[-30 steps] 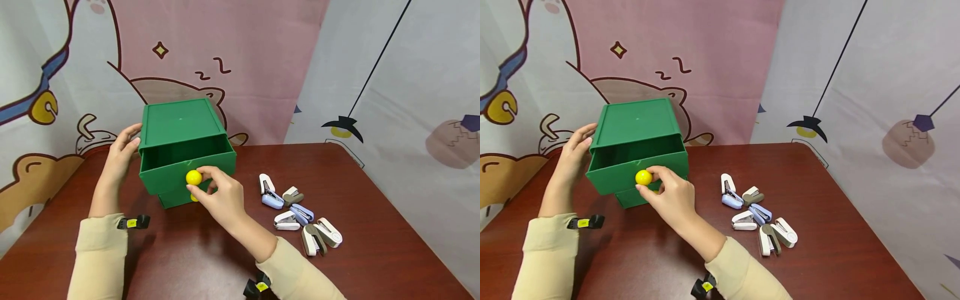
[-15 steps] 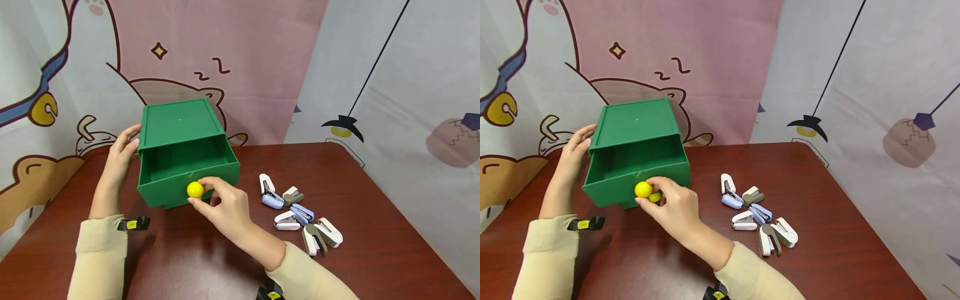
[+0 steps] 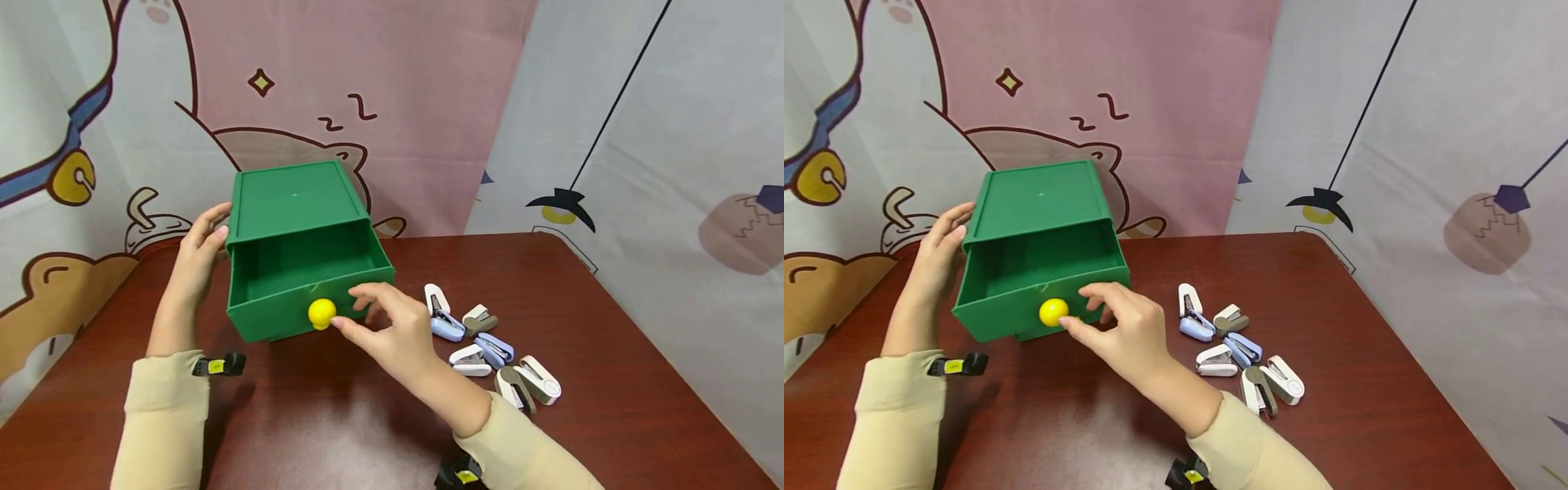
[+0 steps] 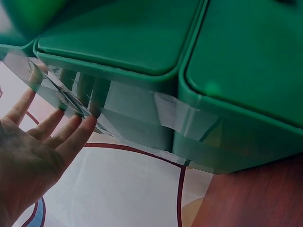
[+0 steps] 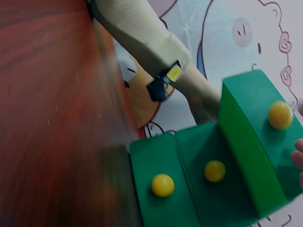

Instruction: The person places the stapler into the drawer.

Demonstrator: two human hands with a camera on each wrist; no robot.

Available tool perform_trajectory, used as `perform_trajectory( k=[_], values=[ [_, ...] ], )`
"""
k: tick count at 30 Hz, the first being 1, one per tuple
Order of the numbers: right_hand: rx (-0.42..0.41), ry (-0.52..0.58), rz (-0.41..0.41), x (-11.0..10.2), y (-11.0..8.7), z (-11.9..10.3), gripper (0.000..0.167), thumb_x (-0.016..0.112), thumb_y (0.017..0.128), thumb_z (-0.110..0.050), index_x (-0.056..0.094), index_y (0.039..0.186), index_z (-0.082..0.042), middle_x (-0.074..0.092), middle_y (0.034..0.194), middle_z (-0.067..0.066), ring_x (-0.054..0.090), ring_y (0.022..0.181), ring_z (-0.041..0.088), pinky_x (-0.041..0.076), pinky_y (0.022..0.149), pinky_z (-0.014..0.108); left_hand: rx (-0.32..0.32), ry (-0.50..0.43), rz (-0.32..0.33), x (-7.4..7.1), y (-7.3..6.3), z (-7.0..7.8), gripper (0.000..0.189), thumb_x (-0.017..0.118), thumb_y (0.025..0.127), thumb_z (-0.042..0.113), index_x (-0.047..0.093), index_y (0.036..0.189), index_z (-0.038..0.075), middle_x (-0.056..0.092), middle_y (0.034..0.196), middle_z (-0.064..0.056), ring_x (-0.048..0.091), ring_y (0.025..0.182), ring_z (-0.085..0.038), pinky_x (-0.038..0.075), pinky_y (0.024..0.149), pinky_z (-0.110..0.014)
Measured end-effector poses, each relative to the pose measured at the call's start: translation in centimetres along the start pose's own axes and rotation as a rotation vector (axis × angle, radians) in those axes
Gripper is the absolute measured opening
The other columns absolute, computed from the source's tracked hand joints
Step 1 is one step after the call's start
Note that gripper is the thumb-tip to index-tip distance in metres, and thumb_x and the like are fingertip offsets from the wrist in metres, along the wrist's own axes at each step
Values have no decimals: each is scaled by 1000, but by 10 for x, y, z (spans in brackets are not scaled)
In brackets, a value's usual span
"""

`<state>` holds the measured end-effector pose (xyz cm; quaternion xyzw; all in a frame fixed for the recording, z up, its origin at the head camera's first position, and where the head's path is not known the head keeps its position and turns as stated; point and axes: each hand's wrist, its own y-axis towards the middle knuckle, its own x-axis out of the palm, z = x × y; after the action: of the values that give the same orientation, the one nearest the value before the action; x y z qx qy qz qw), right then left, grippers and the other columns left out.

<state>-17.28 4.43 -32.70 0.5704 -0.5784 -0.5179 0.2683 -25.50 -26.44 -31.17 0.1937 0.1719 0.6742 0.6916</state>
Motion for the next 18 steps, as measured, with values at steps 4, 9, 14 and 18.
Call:
perform_trajectory(
  k=[4, 9, 14, 18],
  values=[
    [21, 31, 46, -15, 2, 8, 32, 80, 80, -27, 66, 97, -5, 65, 76, 3, 61, 61, 14, 44, 54, 23, 2, -1, 0, 0, -1, 0, 42, 49, 100, 16, 46, 141, 9, 41, 140, -11, 54, 104, -15, 46, 82, -22],
    [88, 25, 108, -34, 3, 18, 27, 84, 74, -14, 67, 94, -5, 65, 77, 4, 58, 63, 14, 43, 54, 23, 0, 9, -4, 0, -2, -1, 43, 49, 100, 16, 45, 142, 9, 40, 140, -11, 54, 105, -15, 45, 83, -22],
    [152, -28, 132, -50, 1, 35, 28, 84, 70, -5, 70, 94, -5, 64, 80, 4, 57, 67, 16, 40, 54, 22, -1, 11, -4, 0, -1, -1, 43, 49, 100, 17, 45, 142, 9, 41, 140, -11, 55, 104, -15, 45, 83, -23],
    [180, -110, 89, -62, -2, 52, 30, 84, 72, -9, 71, 98, -6, 66, 84, 2, 60, 73, 19, 41, 59, 21, 0, 16, -3, 1, -1, 0, 44, 49, 100, 17, 45, 142, 8, 39, 141, -12, 54, 104, -15, 45, 83, -22]
  ],
)
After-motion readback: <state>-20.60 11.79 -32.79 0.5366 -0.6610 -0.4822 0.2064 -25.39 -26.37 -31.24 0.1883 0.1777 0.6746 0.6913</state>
